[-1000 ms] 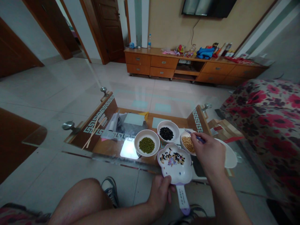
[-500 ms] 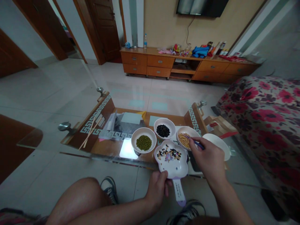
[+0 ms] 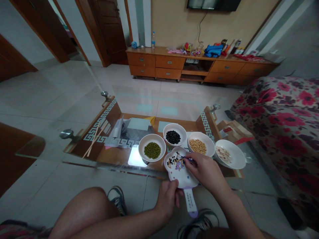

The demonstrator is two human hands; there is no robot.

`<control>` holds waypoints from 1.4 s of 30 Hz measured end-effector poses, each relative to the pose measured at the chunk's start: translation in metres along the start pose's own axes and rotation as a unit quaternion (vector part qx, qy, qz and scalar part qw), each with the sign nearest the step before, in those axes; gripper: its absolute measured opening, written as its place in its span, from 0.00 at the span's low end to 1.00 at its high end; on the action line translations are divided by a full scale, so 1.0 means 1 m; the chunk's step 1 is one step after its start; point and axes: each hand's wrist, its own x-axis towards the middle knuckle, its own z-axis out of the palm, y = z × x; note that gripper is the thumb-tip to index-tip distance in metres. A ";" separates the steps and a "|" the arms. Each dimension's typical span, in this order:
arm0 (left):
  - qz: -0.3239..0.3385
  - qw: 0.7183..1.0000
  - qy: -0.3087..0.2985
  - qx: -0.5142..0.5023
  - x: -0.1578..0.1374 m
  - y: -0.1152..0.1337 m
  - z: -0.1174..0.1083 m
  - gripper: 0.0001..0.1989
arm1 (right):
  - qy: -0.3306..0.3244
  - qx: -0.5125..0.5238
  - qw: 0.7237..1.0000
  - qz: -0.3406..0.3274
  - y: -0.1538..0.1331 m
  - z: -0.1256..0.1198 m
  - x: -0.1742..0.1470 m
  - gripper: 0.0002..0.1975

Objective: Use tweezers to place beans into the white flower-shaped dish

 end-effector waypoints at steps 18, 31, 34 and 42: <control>0.001 1.000 0.003 0.008 -0.002 0.002 -0.001 0.29 | 0.029 -0.049 0.998 0.009 -0.002 0.006 0.004 0.13; 0.002 1.000 0.001 -0.006 -0.001 0.000 0.000 0.28 | 0.026 -0.067 0.997 0.020 -0.004 0.007 0.004 0.14; 0.006 1.000 0.000 0.000 0.000 -0.002 -0.001 0.29 | 0.026 -0.066 0.997 0.023 -0.004 0.007 0.004 0.13; 0.009 1.000 -0.010 -0.008 0.001 -0.002 -0.001 0.28 | 0.034 -0.065 0.997 0.014 -0.004 0.006 0.004 0.13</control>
